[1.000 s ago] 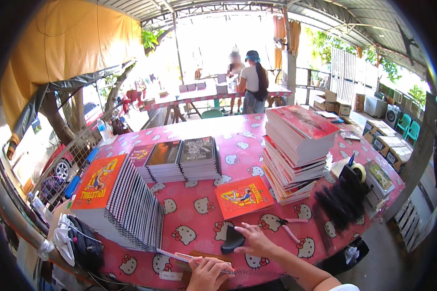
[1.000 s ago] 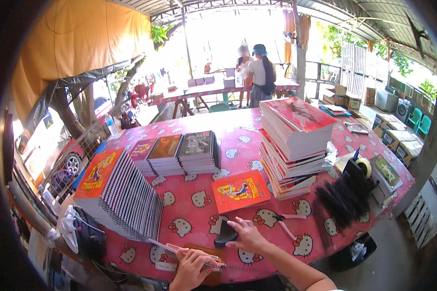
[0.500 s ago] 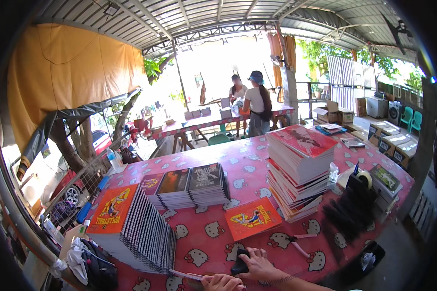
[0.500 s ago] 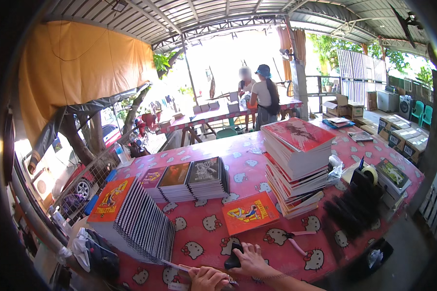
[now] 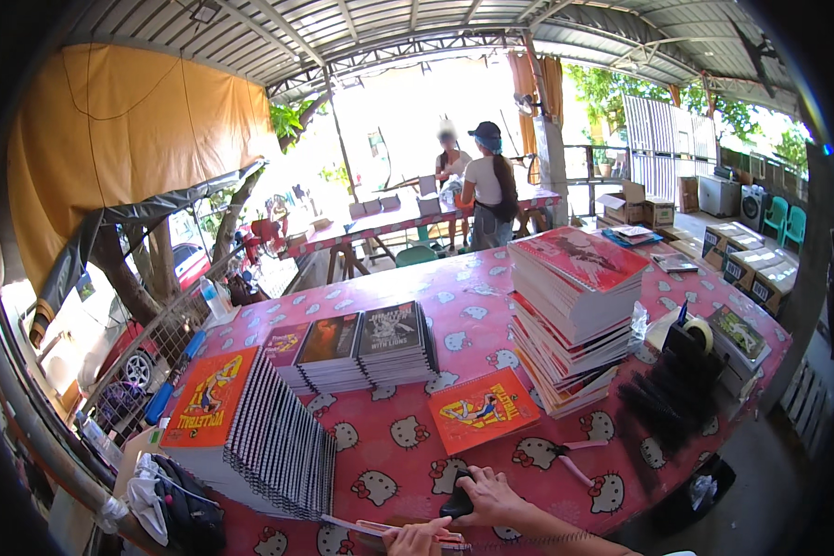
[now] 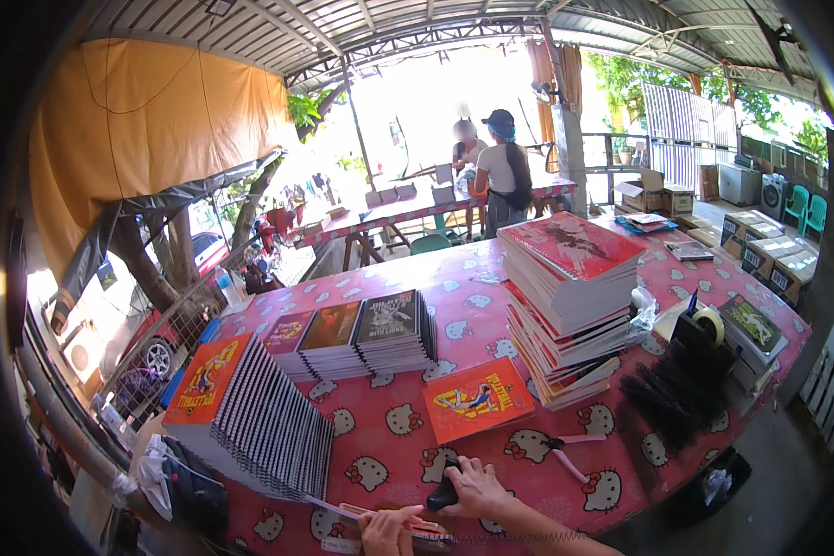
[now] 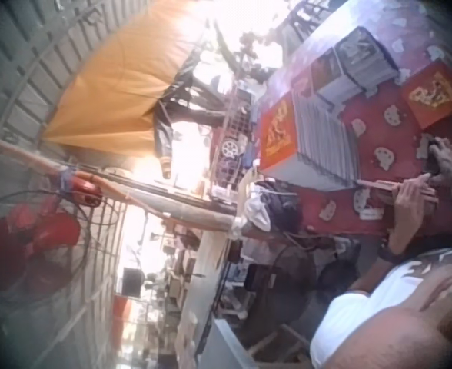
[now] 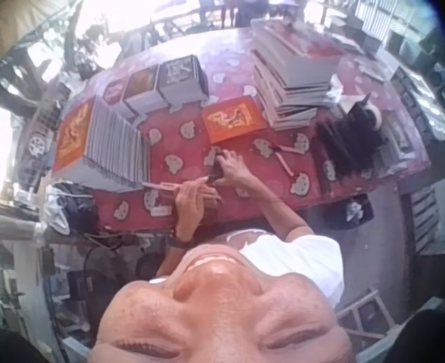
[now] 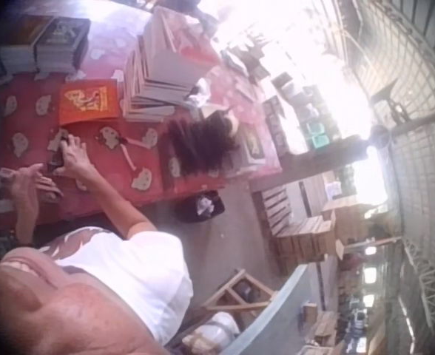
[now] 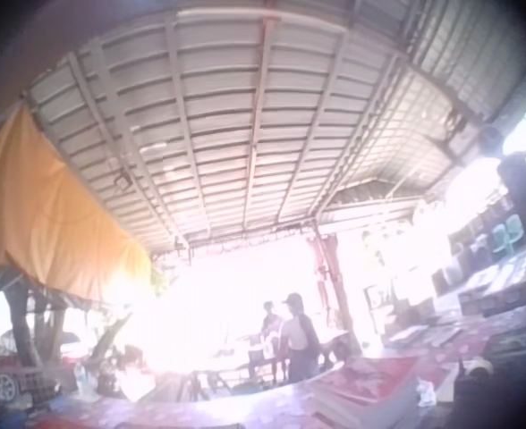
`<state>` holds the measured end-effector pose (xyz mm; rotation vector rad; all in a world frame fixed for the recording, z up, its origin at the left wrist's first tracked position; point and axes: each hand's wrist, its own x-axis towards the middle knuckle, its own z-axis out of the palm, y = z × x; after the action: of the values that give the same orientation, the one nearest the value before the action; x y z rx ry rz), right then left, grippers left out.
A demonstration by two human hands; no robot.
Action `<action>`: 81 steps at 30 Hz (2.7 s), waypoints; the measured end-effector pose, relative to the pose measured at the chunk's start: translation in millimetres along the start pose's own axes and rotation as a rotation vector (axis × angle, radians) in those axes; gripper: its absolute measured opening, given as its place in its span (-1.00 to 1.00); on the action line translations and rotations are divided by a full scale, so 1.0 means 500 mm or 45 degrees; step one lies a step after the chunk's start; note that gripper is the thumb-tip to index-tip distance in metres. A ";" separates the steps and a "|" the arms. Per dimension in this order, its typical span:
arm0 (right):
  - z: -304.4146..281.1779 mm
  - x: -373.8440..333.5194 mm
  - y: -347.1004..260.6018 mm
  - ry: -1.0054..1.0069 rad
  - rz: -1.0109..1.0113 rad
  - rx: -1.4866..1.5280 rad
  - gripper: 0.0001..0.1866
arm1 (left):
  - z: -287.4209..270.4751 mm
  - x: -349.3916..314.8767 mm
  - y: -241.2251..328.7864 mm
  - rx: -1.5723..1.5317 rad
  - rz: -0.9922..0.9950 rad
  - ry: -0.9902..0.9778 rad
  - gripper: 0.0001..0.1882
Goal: The person binds notebooks by threading a plastic spiral through the pre-punched holes of a cover and stack of pages, using their fingers to guide the spiral and then placing the finished notebook onto a stack.
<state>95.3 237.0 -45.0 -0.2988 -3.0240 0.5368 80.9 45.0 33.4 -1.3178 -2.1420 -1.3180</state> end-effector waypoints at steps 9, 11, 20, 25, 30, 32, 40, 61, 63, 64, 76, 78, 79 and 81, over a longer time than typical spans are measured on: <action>0.021 -0.001 0.016 0.064 -0.087 0.090 -0.15 | -0.028 0.014 -0.009 -0.161 0.035 -0.329 -0.90; 0.016 -0.007 0.033 0.175 -0.232 0.321 -0.21 | -0.030 0.015 -0.012 -0.134 0.013 -0.321 -0.92; -0.067 -0.079 0.033 -0.199 -0.070 1.332 -0.37 | -0.029 0.013 -0.006 -0.077 0.077 -0.153 -0.86; -0.151 -0.109 -0.013 -0.302 -0.525 2.002 -0.47 | -0.064 0.002 -0.065 0.177 0.076 -0.201 -0.73; -0.142 -0.094 -0.006 -0.225 -0.363 1.371 -0.38 | -0.047 -0.007 -0.080 0.174 0.037 -0.039 -0.77; -0.170 -0.098 -0.034 -0.379 -0.605 1.881 -0.47 | -0.040 -0.010 -0.081 0.171 0.030 0.011 -0.77; -0.182 -0.060 -0.006 -0.481 -0.596 1.724 -0.40 | -0.004 -0.009 -0.058 0.249 -0.015 0.090 -0.77; -0.132 -0.060 0.024 -0.453 -0.612 1.615 -0.47 | -0.029 0.009 -0.051 0.107 0.061 -0.181 -0.82; -0.113 -0.064 0.021 -0.496 -0.536 1.950 -0.45 | -0.031 0.010 -0.054 0.067 0.029 -0.233 -0.83; -0.097 -0.062 0.019 -0.503 -0.556 2.009 -0.42 | -0.030 0.005 -0.056 0.053 -0.007 -0.249 -0.84; -0.129 -0.014 -0.004 -0.490 -0.669 1.437 -0.24 | -0.043 0.017 -0.046 0.218 0.056 -0.218 -0.79; -0.162 -0.011 -0.005 -0.393 -0.643 1.484 -0.19 | -0.049 0.030 -0.045 0.265 -0.035 -0.090 -0.76; -0.179 -0.015 -0.012 -0.385 -0.617 1.586 -0.10 | -0.047 0.026 -0.062 0.242 -0.056 -0.087 -0.76; -0.180 -0.030 -0.036 -0.401 -0.699 1.706 -0.19 | -0.055 0.004 -0.082 0.308 -0.051 -0.042 -0.76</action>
<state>115.0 247.6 45.1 0.6846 -2.0485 2.3293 40.6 16.9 26.9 -1.2121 -2.2767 -1.0181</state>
